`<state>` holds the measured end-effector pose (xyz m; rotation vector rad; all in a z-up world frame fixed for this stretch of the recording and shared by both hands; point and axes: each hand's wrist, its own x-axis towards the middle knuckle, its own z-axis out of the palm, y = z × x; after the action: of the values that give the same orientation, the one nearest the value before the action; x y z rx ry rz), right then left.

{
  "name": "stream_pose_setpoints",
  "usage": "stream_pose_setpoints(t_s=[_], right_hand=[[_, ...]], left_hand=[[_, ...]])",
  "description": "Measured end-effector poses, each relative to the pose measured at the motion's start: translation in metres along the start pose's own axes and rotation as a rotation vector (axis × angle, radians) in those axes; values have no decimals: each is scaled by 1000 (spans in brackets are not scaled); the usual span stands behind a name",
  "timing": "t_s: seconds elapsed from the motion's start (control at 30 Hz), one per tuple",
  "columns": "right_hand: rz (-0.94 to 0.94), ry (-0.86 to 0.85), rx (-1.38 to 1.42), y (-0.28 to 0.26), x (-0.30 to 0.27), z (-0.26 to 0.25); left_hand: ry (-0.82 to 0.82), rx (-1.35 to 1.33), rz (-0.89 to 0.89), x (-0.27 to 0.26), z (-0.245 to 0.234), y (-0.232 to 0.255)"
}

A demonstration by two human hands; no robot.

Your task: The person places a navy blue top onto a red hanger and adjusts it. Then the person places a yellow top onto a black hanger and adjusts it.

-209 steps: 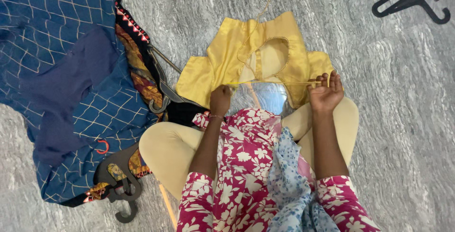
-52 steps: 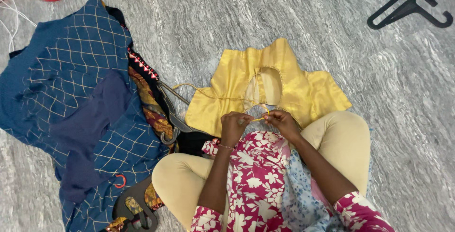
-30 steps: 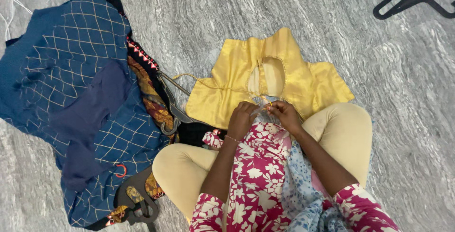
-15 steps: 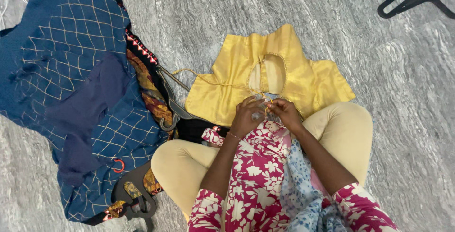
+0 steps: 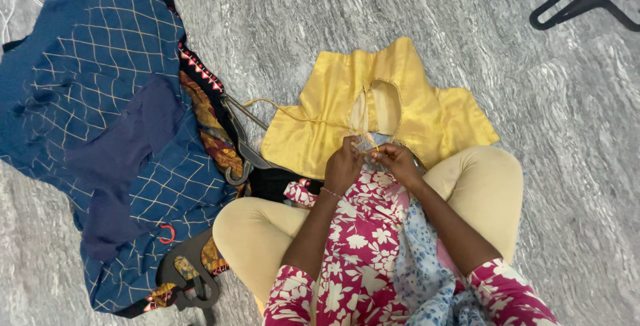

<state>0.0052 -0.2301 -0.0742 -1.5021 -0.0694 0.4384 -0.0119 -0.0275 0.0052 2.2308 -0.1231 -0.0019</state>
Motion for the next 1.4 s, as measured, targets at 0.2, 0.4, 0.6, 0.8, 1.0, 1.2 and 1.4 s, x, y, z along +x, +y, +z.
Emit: stream_pose_setpoints(t_s=[0.2,0.4,0.6,0.8,1.0,1.2,1.4], right_hand=[[20,-39,6,6,-1,3],[-5,-30,-43,18,2,0],[71,-51,49,15,1,4],[45,-17,-52,12,1,4],[-1,-45,-44,9,0,4],[-7,-42,-124,8,1,9],[7,-34,-97,22,8,5]], left_hand=[[-41,70,-20,0,-5,4],[45,93,-138,1,-8,7],[-12,-12,-188,1,-5,0],[-139,-567,-283,4,18,-33],[-225,-1028,-440,6,27,-60],[52,-884,-454,3,45,-79],[162,-1196,-585,9,40,-88]])
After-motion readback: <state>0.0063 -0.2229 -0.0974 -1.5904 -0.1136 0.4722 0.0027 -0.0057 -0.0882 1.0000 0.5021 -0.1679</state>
